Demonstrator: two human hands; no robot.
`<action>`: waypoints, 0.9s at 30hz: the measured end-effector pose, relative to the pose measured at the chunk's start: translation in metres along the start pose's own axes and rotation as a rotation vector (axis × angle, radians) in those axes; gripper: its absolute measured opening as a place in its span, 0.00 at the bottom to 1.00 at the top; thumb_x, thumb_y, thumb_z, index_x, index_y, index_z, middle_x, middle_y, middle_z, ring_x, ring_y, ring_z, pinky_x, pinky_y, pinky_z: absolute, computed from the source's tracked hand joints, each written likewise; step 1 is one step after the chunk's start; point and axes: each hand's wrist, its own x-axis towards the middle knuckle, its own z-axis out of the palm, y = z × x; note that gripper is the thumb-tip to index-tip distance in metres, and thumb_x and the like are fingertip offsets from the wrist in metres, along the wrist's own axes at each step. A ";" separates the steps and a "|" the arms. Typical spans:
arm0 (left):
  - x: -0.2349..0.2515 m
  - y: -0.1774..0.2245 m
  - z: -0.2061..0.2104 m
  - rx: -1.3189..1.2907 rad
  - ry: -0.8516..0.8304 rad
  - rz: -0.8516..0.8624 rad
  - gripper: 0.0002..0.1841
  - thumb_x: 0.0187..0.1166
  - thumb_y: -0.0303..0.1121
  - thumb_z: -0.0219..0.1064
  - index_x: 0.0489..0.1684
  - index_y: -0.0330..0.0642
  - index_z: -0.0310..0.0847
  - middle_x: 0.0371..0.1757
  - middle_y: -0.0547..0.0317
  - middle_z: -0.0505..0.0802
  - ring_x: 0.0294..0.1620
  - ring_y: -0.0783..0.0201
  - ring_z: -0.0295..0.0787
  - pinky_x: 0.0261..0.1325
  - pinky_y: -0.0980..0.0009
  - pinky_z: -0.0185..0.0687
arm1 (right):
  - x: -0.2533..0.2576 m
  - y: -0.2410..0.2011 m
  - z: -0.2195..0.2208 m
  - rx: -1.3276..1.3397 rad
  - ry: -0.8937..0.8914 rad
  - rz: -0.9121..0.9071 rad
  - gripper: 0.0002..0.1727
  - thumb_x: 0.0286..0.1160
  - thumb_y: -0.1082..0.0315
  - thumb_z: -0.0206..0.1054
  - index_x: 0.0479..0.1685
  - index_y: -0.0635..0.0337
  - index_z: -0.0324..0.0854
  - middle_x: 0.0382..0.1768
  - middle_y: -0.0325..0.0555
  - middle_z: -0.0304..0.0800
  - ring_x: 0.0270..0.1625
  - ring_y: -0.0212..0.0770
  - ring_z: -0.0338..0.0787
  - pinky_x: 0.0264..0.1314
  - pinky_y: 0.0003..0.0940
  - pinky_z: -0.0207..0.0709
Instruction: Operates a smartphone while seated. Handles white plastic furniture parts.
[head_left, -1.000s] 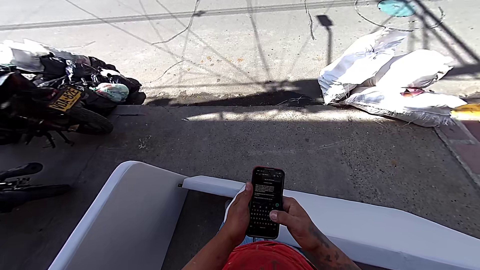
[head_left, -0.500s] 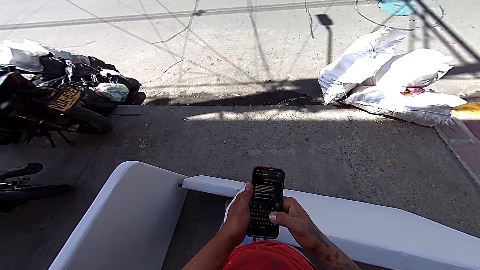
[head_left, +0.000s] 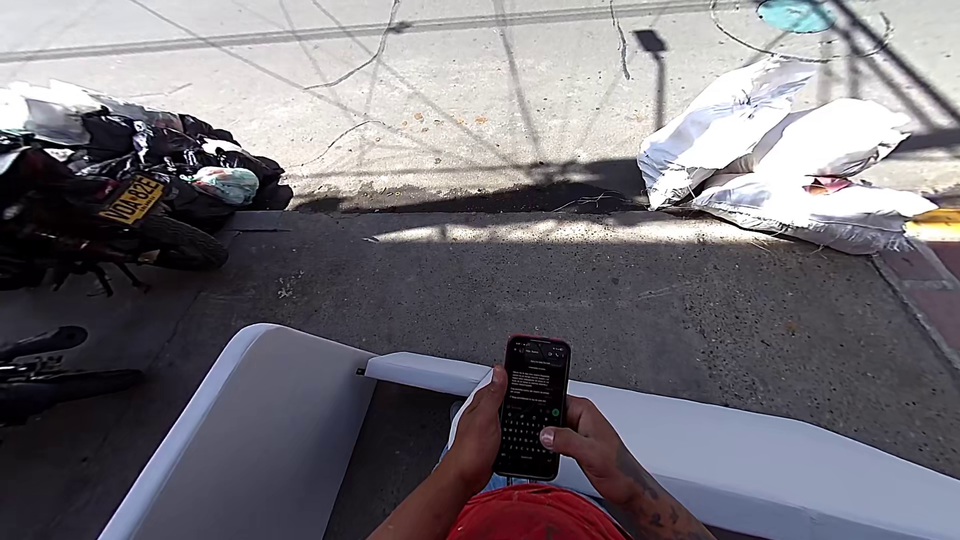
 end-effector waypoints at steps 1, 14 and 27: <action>0.000 0.000 0.000 0.000 0.001 0.001 0.36 0.94 0.55 0.32 0.68 0.33 0.79 0.55 0.40 0.94 0.56 0.52 0.94 0.64 0.52 0.90 | 0.000 0.000 0.000 -0.002 -0.003 -0.001 0.18 0.75 0.70 0.68 0.61 0.70 0.82 0.51 0.54 0.95 0.54 0.42 0.95 0.62 0.41 0.88; 0.001 -0.001 0.001 0.000 0.021 -0.004 0.36 0.94 0.55 0.31 0.67 0.33 0.78 0.54 0.40 0.94 0.55 0.52 0.95 0.63 0.53 0.90 | 0.001 0.000 -0.002 0.000 -0.002 -0.006 0.18 0.74 0.71 0.68 0.61 0.70 0.82 0.50 0.54 0.95 0.53 0.42 0.95 0.61 0.41 0.89; 0.003 -0.001 0.001 0.000 0.020 -0.003 0.36 0.94 0.54 0.30 0.67 0.33 0.78 0.55 0.39 0.94 0.56 0.52 0.95 0.63 0.52 0.90 | 0.002 0.000 -0.003 -0.012 0.001 -0.003 0.18 0.74 0.71 0.68 0.61 0.70 0.82 0.50 0.53 0.95 0.53 0.42 0.95 0.62 0.41 0.89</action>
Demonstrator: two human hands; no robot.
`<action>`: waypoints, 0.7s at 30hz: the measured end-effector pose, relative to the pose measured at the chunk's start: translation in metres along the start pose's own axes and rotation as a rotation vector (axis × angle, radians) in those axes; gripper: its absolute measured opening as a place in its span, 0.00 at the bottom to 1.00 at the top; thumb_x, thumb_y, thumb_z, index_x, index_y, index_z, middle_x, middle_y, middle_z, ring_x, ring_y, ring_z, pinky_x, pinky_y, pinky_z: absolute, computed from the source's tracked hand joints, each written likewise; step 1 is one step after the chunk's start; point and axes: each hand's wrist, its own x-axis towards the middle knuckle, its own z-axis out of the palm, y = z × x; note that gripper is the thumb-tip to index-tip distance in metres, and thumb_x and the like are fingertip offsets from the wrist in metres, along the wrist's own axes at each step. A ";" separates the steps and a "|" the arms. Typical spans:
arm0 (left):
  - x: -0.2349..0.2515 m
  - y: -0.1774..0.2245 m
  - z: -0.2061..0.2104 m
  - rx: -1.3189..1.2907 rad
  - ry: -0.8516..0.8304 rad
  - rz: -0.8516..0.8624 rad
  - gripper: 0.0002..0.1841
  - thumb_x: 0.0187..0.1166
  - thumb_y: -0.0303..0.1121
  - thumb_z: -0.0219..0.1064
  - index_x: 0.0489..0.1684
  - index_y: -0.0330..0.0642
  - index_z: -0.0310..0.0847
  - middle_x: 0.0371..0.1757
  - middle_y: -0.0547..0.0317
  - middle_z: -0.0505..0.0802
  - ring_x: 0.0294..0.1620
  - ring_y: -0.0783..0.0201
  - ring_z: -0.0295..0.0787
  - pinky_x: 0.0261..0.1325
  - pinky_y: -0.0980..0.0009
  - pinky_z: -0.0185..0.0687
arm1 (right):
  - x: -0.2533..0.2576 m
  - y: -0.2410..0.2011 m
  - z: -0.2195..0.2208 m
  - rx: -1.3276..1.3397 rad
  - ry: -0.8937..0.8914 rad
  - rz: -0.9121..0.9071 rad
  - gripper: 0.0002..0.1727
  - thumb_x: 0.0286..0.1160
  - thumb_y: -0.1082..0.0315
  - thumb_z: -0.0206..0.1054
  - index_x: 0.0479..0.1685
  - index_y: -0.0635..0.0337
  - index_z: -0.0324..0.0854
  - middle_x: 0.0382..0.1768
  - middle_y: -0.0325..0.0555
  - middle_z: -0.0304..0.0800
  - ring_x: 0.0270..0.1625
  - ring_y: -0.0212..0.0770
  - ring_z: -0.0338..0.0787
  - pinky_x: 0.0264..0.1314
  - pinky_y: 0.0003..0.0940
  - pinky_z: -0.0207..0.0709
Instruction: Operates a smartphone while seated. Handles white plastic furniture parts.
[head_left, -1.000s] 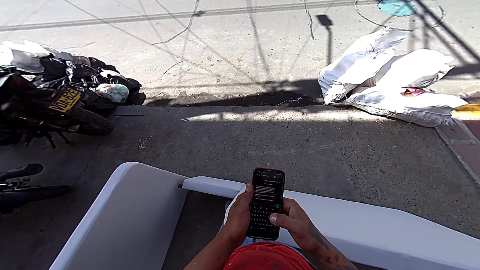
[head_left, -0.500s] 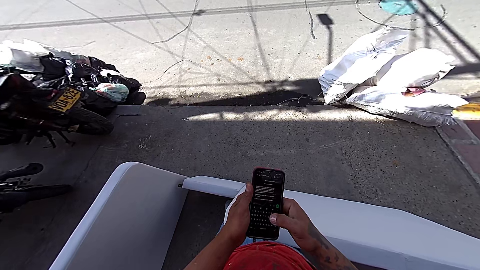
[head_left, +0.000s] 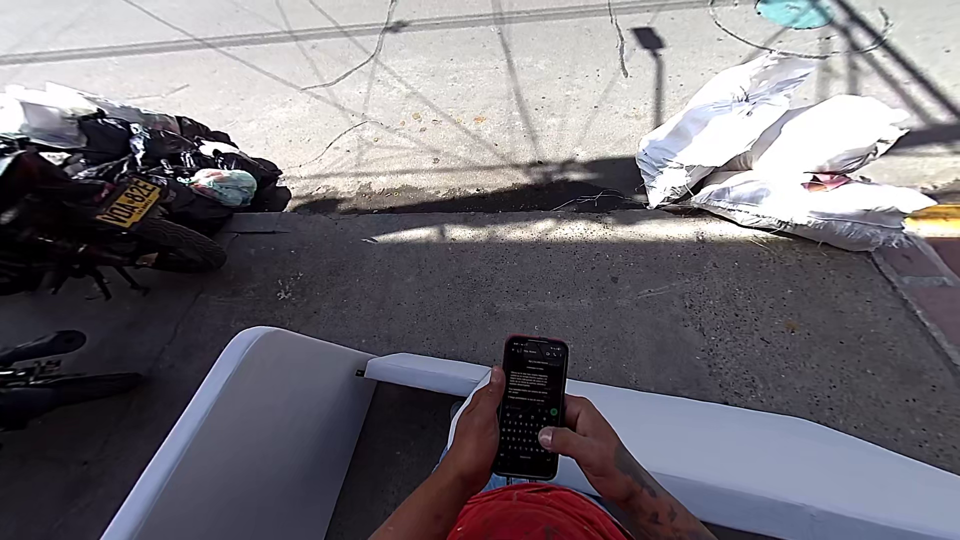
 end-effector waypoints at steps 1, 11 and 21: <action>0.000 0.000 0.000 -0.001 0.000 -0.001 0.36 0.94 0.55 0.31 0.68 0.33 0.78 0.55 0.39 0.94 0.56 0.52 0.95 0.63 0.52 0.90 | 0.000 0.000 0.000 -0.001 -0.001 -0.001 0.18 0.74 0.71 0.68 0.61 0.70 0.82 0.50 0.53 0.95 0.54 0.42 0.95 0.62 0.41 0.89; 0.000 -0.001 0.000 -0.007 -0.005 0.002 0.36 0.94 0.55 0.31 0.67 0.33 0.79 0.54 0.40 0.94 0.55 0.52 0.95 0.63 0.53 0.91 | -0.001 0.000 0.000 0.002 0.005 -0.002 0.18 0.74 0.71 0.67 0.60 0.70 0.83 0.50 0.54 0.95 0.53 0.42 0.95 0.61 0.41 0.89; 0.000 0.000 0.003 0.001 -0.007 -0.011 0.37 0.94 0.55 0.30 0.67 0.34 0.79 0.54 0.40 0.94 0.55 0.52 0.95 0.63 0.53 0.90 | -0.002 -0.002 -0.001 -0.009 -0.003 0.004 0.18 0.74 0.70 0.68 0.61 0.70 0.82 0.50 0.53 0.96 0.53 0.42 0.95 0.62 0.41 0.89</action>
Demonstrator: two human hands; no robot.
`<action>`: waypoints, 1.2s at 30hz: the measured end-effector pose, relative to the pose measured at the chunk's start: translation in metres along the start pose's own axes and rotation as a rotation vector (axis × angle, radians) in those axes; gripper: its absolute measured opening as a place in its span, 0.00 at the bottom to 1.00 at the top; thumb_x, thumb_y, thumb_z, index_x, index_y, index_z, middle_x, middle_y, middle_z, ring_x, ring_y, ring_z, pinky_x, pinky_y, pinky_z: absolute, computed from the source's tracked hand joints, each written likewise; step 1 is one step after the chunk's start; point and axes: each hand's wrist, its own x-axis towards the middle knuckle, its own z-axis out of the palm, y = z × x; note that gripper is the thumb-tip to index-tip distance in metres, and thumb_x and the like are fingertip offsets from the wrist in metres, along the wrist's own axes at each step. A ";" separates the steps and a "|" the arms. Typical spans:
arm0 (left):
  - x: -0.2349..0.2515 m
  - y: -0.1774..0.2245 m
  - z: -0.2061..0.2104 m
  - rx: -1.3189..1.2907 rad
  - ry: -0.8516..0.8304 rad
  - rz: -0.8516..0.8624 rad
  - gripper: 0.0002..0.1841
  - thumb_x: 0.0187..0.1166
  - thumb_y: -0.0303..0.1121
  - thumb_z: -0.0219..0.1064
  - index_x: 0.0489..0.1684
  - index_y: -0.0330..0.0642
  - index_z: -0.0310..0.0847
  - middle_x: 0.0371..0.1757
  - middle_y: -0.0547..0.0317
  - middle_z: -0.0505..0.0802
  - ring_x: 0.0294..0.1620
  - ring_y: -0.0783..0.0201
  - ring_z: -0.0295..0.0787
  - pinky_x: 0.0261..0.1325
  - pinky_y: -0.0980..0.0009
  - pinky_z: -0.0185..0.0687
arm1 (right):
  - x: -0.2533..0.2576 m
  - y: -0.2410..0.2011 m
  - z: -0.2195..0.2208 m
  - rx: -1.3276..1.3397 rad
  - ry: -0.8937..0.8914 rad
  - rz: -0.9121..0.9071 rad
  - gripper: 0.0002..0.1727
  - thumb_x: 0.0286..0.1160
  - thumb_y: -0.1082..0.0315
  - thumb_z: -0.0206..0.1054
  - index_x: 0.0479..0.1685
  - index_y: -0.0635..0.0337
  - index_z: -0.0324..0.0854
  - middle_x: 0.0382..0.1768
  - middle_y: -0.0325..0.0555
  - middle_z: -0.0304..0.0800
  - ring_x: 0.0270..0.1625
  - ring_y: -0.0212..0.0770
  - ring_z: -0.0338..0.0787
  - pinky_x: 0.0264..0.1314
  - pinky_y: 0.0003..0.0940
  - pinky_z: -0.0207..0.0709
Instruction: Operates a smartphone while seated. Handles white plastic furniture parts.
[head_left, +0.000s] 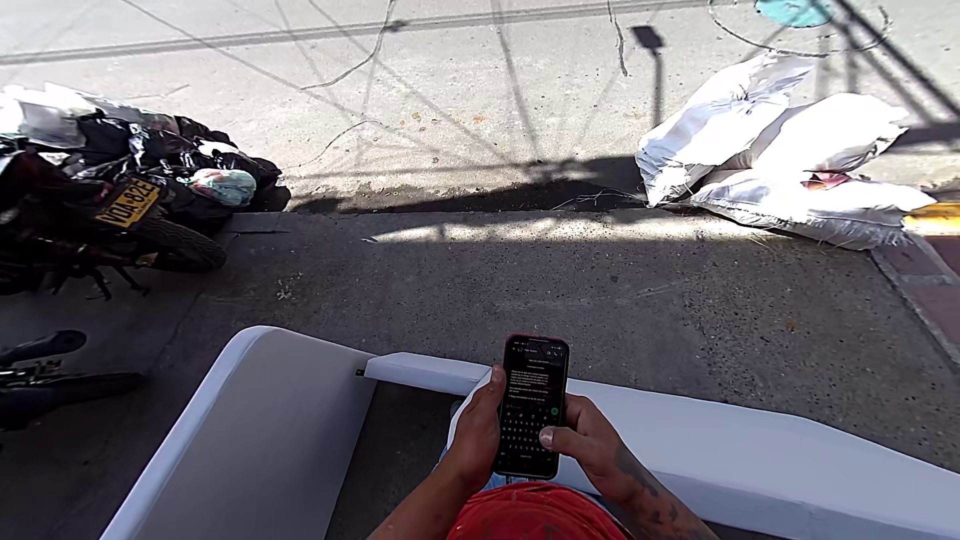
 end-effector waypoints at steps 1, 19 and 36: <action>0.000 0.000 0.000 0.001 0.003 -0.002 0.37 0.94 0.55 0.30 0.67 0.33 0.79 0.54 0.40 0.94 0.55 0.52 0.95 0.63 0.53 0.90 | 0.000 0.000 0.000 0.002 0.000 -0.001 0.18 0.74 0.70 0.68 0.61 0.70 0.82 0.51 0.53 0.96 0.53 0.42 0.96 0.62 0.41 0.89; 0.002 0.002 -0.002 -0.011 -0.005 -0.006 0.37 0.94 0.56 0.31 0.67 0.32 0.78 0.55 0.39 0.94 0.56 0.51 0.94 0.63 0.51 0.90 | 0.002 -0.001 0.001 0.001 -0.002 -0.008 0.18 0.74 0.71 0.68 0.61 0.70 0.83 0.50 0.53 0.96 0.53 0.42 0.96 0.61 0.41 0.89; 0.001 0.002 -0.002 -0.023 0.003 -0.007 0.37 0.94 0.55 0.30 0.68 0.33 0.78 0.55 0.39 0.94 0.56 0.51 0.94 0.63 0.52 0.90 | 0.004 0.001 0.000 -0.010 -0.006 -0.016 0.19 0.74 0.70 0.68 0.61 0.70 0.82 0.50 0.53 0.96 0.53 0.42 0.95 0.61 0.41 0.89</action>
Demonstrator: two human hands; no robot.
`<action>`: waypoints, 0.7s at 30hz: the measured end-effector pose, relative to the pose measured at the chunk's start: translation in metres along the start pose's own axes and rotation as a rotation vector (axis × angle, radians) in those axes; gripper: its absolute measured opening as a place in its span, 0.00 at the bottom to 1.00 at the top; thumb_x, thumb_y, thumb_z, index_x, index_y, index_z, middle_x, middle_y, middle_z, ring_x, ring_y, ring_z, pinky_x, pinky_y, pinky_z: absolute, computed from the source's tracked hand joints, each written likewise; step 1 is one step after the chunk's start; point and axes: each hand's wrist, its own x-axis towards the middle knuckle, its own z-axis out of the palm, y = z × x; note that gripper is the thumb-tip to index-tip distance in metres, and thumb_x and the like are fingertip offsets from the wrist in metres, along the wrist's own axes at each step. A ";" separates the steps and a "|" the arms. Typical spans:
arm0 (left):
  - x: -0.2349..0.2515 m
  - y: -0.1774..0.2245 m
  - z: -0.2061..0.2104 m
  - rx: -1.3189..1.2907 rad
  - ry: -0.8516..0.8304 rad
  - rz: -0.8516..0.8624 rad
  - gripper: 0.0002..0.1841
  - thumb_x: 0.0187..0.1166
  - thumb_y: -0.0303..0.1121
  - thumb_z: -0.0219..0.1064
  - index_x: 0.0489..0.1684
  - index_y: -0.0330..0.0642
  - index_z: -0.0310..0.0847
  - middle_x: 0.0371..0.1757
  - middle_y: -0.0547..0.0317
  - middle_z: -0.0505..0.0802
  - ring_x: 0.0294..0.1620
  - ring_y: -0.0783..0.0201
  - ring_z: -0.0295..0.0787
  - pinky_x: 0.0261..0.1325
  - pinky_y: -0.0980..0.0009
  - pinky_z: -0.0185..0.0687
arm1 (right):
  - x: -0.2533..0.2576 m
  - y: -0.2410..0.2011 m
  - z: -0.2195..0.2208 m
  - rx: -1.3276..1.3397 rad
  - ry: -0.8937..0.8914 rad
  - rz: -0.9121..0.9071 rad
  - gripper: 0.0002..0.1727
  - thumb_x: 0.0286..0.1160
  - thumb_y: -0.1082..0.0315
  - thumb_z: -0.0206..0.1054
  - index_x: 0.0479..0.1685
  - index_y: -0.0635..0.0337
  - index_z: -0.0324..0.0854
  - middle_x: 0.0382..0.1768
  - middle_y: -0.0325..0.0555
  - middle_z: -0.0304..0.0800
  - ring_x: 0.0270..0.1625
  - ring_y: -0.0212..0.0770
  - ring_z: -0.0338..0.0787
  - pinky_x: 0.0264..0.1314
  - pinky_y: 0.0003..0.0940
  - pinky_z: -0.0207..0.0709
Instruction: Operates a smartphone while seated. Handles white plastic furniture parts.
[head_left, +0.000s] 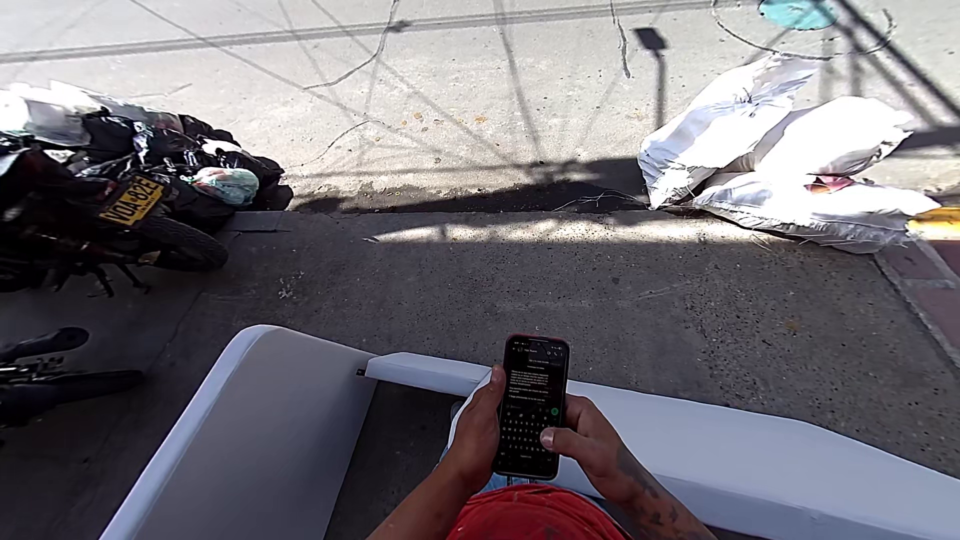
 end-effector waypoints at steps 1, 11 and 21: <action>0.000 0.000 0.000 -0.002 0.000 0.000 0.37 0.94 0.55 0.30 0.68 0.33 0.78 0.55 0.39 0.93 0.56 0.51 0.94 0.63 0.52 0.90 | 0.000 0.000 0.000 0.002 -0.005 0.000 0.19 0.74 0.69 0.68 0.61 0.70 0.82 0.50 0.53 0.95 0.53 0.42 0.95 0.61 0.41 0.89; 0.000 -0.001 0.000 -0.006 -0.007 0.000 0.37 0.94 0.56 0.30 0.69 0.33 0.77 0.55 0.39 0.93 0.56 0.51 0.94 0.64 0.51 0.90 | 0.000 0.000 -0.001 0.000 -0.003 0.005 0.19 0.74 0.69 0.68 0.61 0.70 0.82 0.50 0.53 0.95 0.53 0.42 0.95 0.61 0.41 0.89; 0.000 -0.002 0.000 -0.014 -0.012 -0.003 0.36 0.94 0.56 0.31 0.69 0.33 0.77 0.55 0.38 0.93 0.56 0.51 0.94 0.64 0.51 0.90 | -0.002 0.000 0.000 0.007 0.001 -0.002 0.18 0.74 0.70 0.68 0.61 0.69 0.83 0.50 0.53 0.96 0.53 0.41 0.95 0.61 0.41 0.89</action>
